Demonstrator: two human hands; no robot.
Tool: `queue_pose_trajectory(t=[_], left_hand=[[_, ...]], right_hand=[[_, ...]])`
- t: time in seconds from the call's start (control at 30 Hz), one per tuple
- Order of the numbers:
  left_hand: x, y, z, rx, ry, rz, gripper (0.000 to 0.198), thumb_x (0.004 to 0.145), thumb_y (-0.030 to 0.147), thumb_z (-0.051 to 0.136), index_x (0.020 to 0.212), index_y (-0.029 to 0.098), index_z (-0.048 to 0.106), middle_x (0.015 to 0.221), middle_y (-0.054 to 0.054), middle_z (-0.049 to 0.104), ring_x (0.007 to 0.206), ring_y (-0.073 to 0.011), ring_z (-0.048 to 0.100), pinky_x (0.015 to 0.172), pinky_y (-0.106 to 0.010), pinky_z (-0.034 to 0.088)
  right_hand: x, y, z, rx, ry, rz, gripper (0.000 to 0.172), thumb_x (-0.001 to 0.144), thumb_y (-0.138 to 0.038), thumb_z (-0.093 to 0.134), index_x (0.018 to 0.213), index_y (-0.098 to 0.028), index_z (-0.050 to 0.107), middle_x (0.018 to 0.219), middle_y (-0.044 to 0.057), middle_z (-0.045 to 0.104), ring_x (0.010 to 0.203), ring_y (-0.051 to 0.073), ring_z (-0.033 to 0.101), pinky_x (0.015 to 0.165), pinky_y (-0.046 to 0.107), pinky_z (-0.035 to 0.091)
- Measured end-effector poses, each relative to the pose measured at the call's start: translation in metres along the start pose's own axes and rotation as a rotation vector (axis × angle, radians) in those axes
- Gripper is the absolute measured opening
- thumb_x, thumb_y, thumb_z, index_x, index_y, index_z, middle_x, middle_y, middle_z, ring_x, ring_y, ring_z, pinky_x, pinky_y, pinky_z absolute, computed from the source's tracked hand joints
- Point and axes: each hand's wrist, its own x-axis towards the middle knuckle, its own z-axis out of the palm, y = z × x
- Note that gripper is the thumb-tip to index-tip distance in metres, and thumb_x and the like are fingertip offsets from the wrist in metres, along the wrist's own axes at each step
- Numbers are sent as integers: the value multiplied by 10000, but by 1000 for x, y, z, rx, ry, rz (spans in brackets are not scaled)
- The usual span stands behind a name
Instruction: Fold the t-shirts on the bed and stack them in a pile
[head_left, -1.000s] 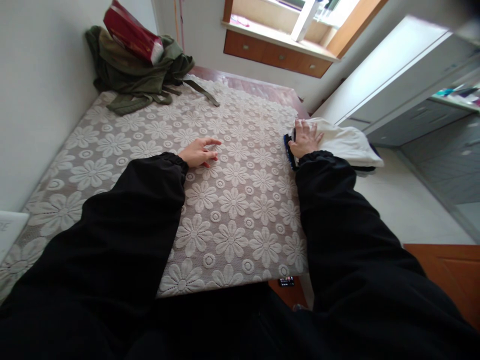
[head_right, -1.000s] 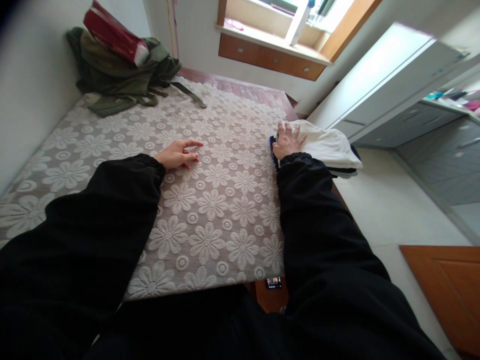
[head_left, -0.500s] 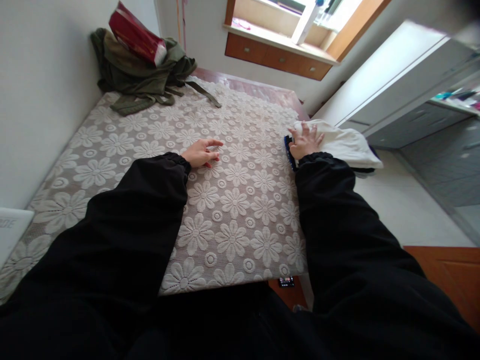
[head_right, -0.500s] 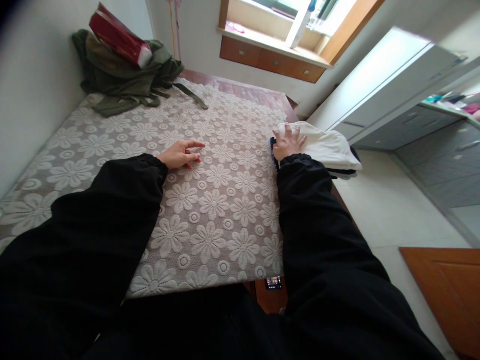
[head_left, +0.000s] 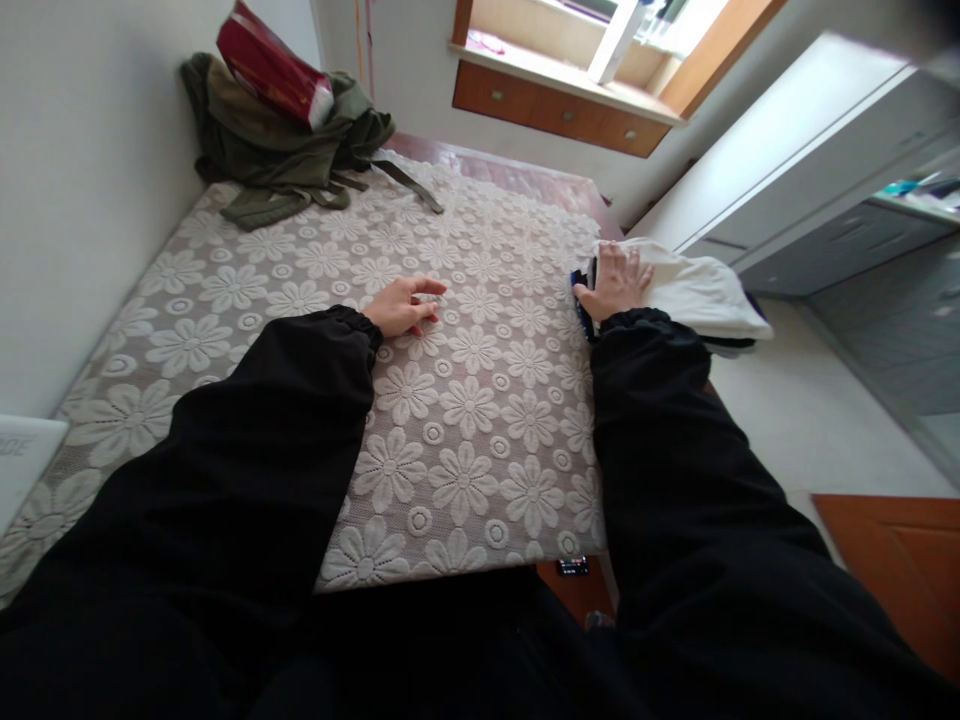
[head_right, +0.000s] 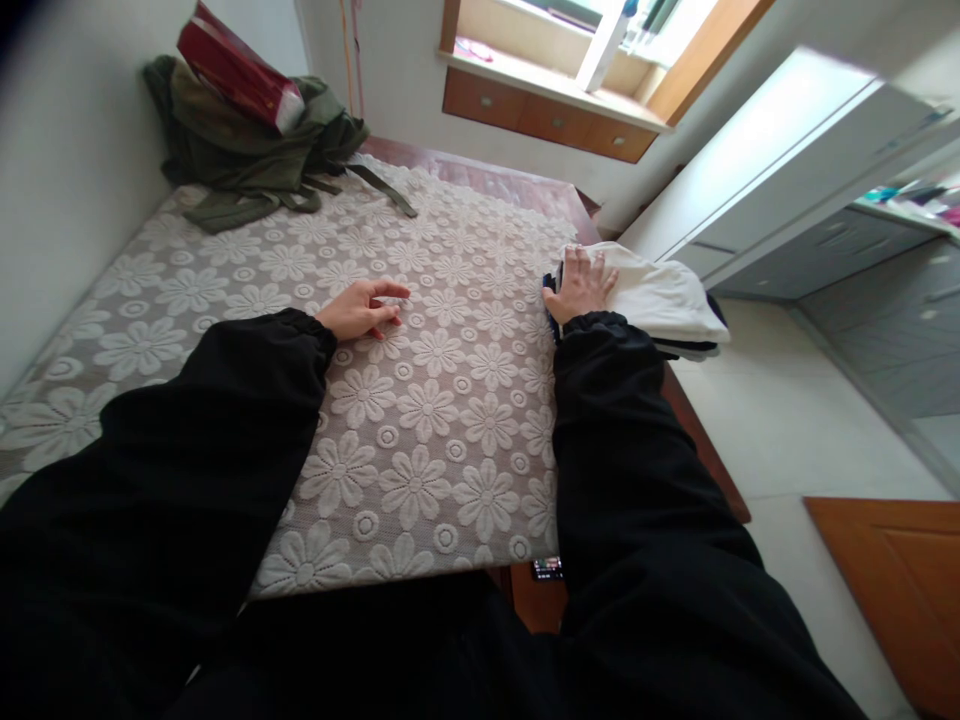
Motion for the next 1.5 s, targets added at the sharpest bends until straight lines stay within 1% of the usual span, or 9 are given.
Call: queue_pose_trajectory(t=[0.3,0.57,0.67,0.73,0.83,0.87,1.0,1.2,1.5], left_hand=[[-3,2,-1,32,4,-46,456,968,263,704,1415,174,686,1051,-133,779,1004,-251,773,593,-226,592],[0,-4,-3,58,8,-28,447,920,366,719,1317,162,722,908,-102,771,921,-251,765,564,-228,592],[0,-4,-2,38,6,-18,465,893,400,726,1291,160,728,919,-106,772,964,-265,767,568,-234,596],[0,-4,-2,30,8,-11,483,875,429,731,1279,162,730,924,-108,776,966,-273,768,569,-245,599],[0,-4,-3,21,13,-5,487,848,456,732,1239,166,740,909,-105,780,943,-274,765,560,-247,592],[0,-5,-3,18,12,-4,486,841,458,727,1230,167,742,903,-103,779,933,-271,762,555,-245,587],[0,-4,-3,20,5,-4,520,817,462,696,1240,163,742,886,-99,776,857,-249,737,542,-253,582],[-2,2,-1,20,18,-19,532,789,467,670,1220,165,746,918,-113,769,920,-273,742,543,-265,592],[-3,0,-1,10,13,-31,582,778,509,650,1248,174,728,935,-106,744,972,-295,742,532,-262,579]], right_hand=[[-8,1,4,-4,86,-23,847,1012,-523,473,1747,-226,177,1799,171,227,1663,452,163,1303,760,175],[1,9,16,326,343,-67,590,985,-350,611,1533,-144,540,1666,196,476,1579,375,356,1319,701,153],[-15,6,6,695,490,-27,261,939,-227,614,1158,-157,738,1367,151,693,1355,283,587,1263,546,373],[-42,2,-4,1098,541,198,104,906,-176,626,934,-195,724,1037,63,728,1053,212,690,1054,400,561],[-99,-7,-16,1794,323,743,105,887,-129,634,849,-227,633,769,-22,616,732,152,649,733,265,617],[-118,-10,-18,1852,219,799,114,899,-119,608,840,-217,613,778,4,628,721,167,664,678,276,629],[-158,-16,-27,2163,-139,993,153,1046,-204,494,1030,-176,644,1025,138,709,1049,281,751,774,385,719],[-134,-7,-38,2219,-74,1140,300,1115,-352,468,1240,-131,627,1133,180,707,1064,285,740,684,376,734],[-130,7,-30,2339,-92,1110,195,1095,-256,501,1080,-156,668,952,124,733,913,255,765,741,390,732]])
